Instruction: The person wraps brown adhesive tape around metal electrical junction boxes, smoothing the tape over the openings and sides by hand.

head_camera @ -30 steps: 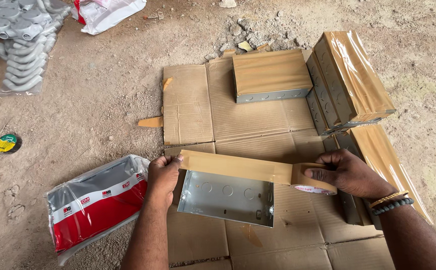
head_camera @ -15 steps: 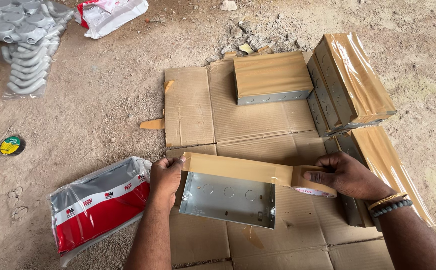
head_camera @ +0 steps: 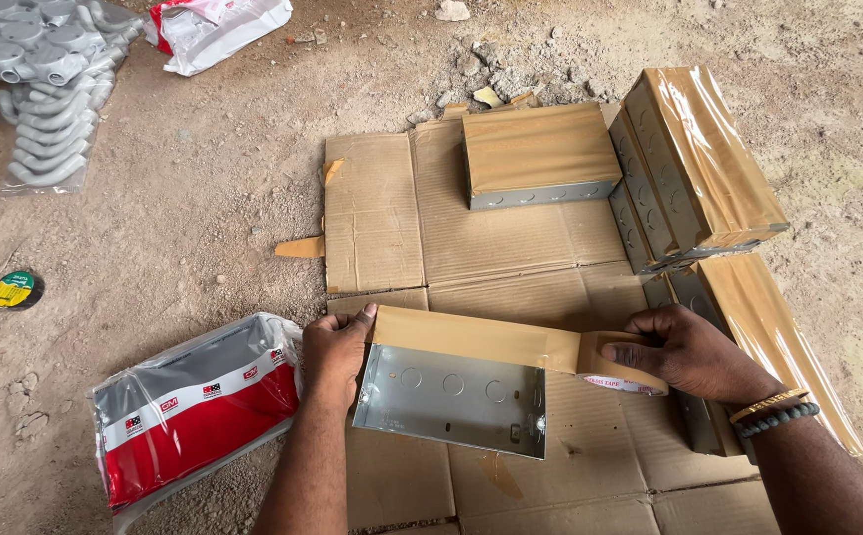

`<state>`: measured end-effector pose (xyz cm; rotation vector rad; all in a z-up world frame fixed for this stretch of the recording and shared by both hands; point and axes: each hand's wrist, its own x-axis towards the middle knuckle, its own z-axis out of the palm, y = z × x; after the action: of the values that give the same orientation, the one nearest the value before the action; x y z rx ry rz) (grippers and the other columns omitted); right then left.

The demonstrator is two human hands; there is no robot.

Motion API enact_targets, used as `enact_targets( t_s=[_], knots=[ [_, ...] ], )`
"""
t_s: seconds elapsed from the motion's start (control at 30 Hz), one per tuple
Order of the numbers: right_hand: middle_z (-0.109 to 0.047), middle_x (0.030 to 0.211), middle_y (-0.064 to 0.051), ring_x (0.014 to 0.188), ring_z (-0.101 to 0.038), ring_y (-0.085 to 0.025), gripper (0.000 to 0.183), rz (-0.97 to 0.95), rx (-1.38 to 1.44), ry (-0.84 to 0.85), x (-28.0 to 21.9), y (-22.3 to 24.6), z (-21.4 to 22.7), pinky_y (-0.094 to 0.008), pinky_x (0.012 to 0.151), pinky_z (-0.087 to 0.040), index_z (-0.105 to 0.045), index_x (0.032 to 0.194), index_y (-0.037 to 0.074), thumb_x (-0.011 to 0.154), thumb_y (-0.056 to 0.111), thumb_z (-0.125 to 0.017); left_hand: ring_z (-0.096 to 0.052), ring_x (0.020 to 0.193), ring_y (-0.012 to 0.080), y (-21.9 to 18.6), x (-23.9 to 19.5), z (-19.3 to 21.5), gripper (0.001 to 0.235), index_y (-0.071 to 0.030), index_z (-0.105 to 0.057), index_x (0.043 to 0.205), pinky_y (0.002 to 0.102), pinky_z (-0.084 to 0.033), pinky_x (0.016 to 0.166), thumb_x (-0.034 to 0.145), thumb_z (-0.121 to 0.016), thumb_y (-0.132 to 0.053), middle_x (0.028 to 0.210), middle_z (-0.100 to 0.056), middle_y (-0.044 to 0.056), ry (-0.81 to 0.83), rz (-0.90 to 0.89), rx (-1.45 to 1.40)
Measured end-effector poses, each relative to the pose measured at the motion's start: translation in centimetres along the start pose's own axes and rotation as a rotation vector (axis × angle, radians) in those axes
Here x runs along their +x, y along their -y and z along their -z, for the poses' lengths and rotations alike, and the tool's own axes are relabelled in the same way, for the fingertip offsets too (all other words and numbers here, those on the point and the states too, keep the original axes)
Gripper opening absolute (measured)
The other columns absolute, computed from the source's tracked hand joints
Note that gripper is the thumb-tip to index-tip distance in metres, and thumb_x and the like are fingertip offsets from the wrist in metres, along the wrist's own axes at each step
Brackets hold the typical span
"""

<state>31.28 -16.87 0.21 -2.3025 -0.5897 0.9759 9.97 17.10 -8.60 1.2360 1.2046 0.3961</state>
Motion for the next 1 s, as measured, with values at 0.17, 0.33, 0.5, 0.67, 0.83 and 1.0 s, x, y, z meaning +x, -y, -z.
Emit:
enact_targets(
  t_s=[0.17, 0.33, 0.5, 0.67, 0.83, 1.0],
  knots=[
    [-0.07, 0.061, -0.009, 0.056, -0.06, -0.016, 0.038, -0.022, -0.03, 0.003, 0.1, 0.0, -0.1, -0.035, 0.059, -0.051, -0.08, 0.08, 0.003, 0.087, 0.04, -0.08, -0.065, 0.066, 0.0136, 0.5, -0.1, -0.2, 0.026, -0.002, -0.068, 0.083, 0.028, -0.056, 0.06, 0.092, -0.076, -0.025, 0.076, -0.071, 0.009, 0.023, 0.071, -0.017],
    [-0.074, 0.064, -0.008, 0.061, -0.068, -0.016, 0.034, -0.036, -0.012, -0.007, 0.1, 0.1, -0.3, -0.035, 0.063, -0.057, -0.081, 0.084, 0.006, 0.086, 0.04, -0.08, -0.067, 0.068, 0.0143, 0.2, -0.7, -0.1, 0.024, -0.004, -0.066, 0.089, 0.03, -0.058, 0.061, 0.092, -0.076, -0.026, 0.08, -0.071, 0.01, 0.022, 0.054, 0.017],
    [-0.073, 0.065, -0.01, 0.062, -0.067, -0.017, 0.035, -0.039, -0.024, -0.011, -0.1, 0.2, -0.2, -0.036, 0.065, -0.056, -0.081, 0.084, 0.005, 0.086, 0.04, -0.08, -0.07, 0.084, 0.0168, -0.8, -2.0, 0.0, 0.027, -0.006, -0.067, 0.093, 0.033, -0.057, 0.075, 0.091, -0.082, -0.029, 0.093, -0.073, 0.008, -0.093, 0.014, 0.506],
    [-0.071, 0.062, -0.008, 0.059, -0.063, -0.016, 0.037, -0.007, 0.011, -0.006, -0.1, -0.1, -0.1, -0.036, 0.061, -0.053, -0.08, 0.079, 0.003, 0.086, 0.039, -0.081, -0.075, 0.087, 0.0152, 0.7, -0.8, 0.8, 0.011, -0.009, -0.074, 0.098, 0.032, -0.061, 0.079, 0.088, -0.071, -0.009, 0.098, -0.079, 0.006, -0.099, -0.126, 0.424],
    [-0.064, 0.059, -0.009, 0.056, -0.056, -0.016, 0.043, 0.005, -0.032, -0.017, 0.1, -0.8, -0.1, -0.036, 0.058, -0.048, -0.076, 0.075, -0.001, 0.088, 0.04, -0.083, -0.077, 0.088, 0.0175, 0.5, -1.8, 0.0, 0.017, -0.007, -0.079, 0.104, 0.034, -0.061, 0.081, 0.095, -0.067, -0.016, 0.1, -0.081, 0.008, -0.043, -0.301, 0.339],
    [-0.069, 0.059, -0.004, 0.057, -0.062, -0.013, 0.03, 0.072, 0.041, -0.015, 0.3, -1.1, -0.1, -0.033, 0.058, -0.051, -0.077, 0.076, 0.005, 0.082, 0.034, -0.079, -0.075, 0.1, 0.0259, 1.4, -3.7, -0.8, 0.03, -0.011, -0.076, 0.116, 0.037, -0.058, 0.09, 0.099, -0.06, -0.03, 0.109, -0.078, 0.014, -0.096, -0.39, 0.672]
  ],
)
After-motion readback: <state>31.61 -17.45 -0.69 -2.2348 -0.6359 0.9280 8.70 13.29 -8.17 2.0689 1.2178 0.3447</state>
